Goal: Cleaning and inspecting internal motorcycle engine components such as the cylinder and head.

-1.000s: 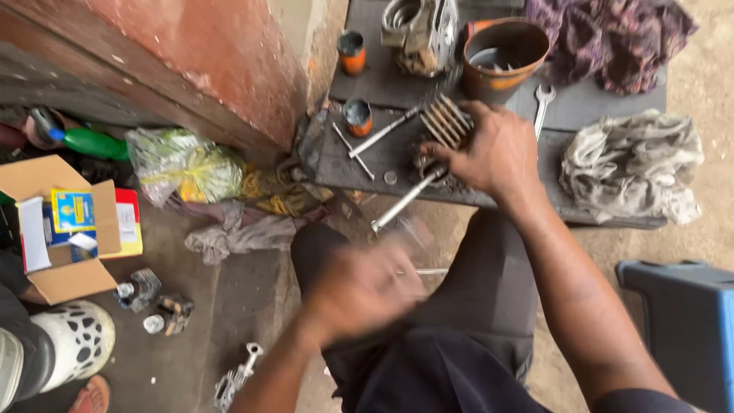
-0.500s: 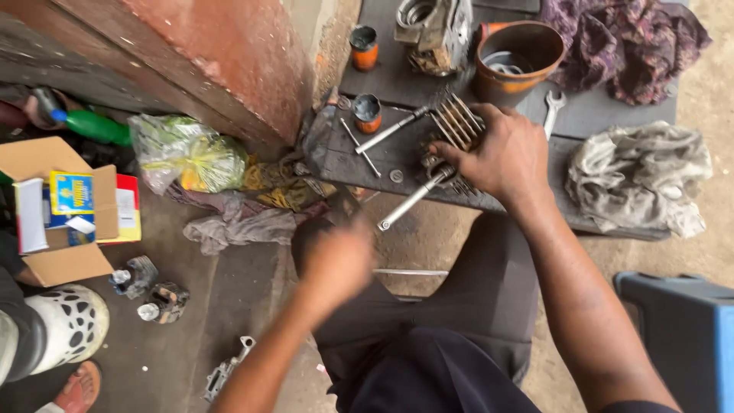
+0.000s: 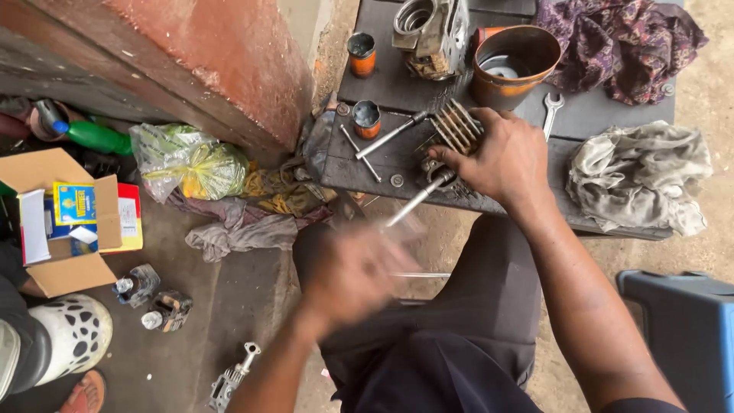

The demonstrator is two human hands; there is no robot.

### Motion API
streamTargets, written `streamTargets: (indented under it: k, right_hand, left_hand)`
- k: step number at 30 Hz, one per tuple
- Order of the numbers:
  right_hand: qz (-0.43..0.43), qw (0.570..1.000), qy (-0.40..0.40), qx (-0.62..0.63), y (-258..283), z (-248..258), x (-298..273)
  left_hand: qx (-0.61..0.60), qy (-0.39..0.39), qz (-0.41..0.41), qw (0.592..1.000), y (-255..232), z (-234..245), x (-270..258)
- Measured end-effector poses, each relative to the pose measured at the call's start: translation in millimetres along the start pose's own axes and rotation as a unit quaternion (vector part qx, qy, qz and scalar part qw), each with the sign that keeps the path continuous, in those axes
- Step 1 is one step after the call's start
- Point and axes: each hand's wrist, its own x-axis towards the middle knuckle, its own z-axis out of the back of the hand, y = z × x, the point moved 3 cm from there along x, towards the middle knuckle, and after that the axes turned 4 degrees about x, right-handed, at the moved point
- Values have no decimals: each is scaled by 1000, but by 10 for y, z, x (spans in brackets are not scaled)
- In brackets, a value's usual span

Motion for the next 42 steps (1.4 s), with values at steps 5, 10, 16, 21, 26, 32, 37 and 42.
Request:
streamTargets:
  k: [5, 10, 16, 21, 26, 32, 37, 42]
  right_hand:
    - [-57, 997, 50, 5, 115, 95, 88]
    - [-34, 999, 34, -20, 6, -9, -5]
    - [-41, 998, 40, -14, 13, 11, 51]
    - [-50, 998, 39, 13, 58, 67, 29]
    - [-54, 998, 16, 17, 19, 5, 47]
    - [-66, 998, -9, 4, 57, 4, -56]
    - [-18, 983, -121, -138, 210, 131, -18]
    - [-109, 994, 27, 6, 59, -4, 8]
  left_hand:
    - [171, 56, 29, 983, 840, -575, -99]
    - [6, 46, -75, 996, 174, -132, -103]
    - [335, 236, 121, 904, 531, -437, -86]
    - [-91, -60, -7, 994, 186, 184, 127]
    - [315, 185, 67, 929, 745, -543, -130]
    - [20, -54, -49, 997, 504, -159, -4]
    - [271, 185, -38, 944, 459, -431, -51]
    - [156, -74, 168, 971, 681, -46, 96]
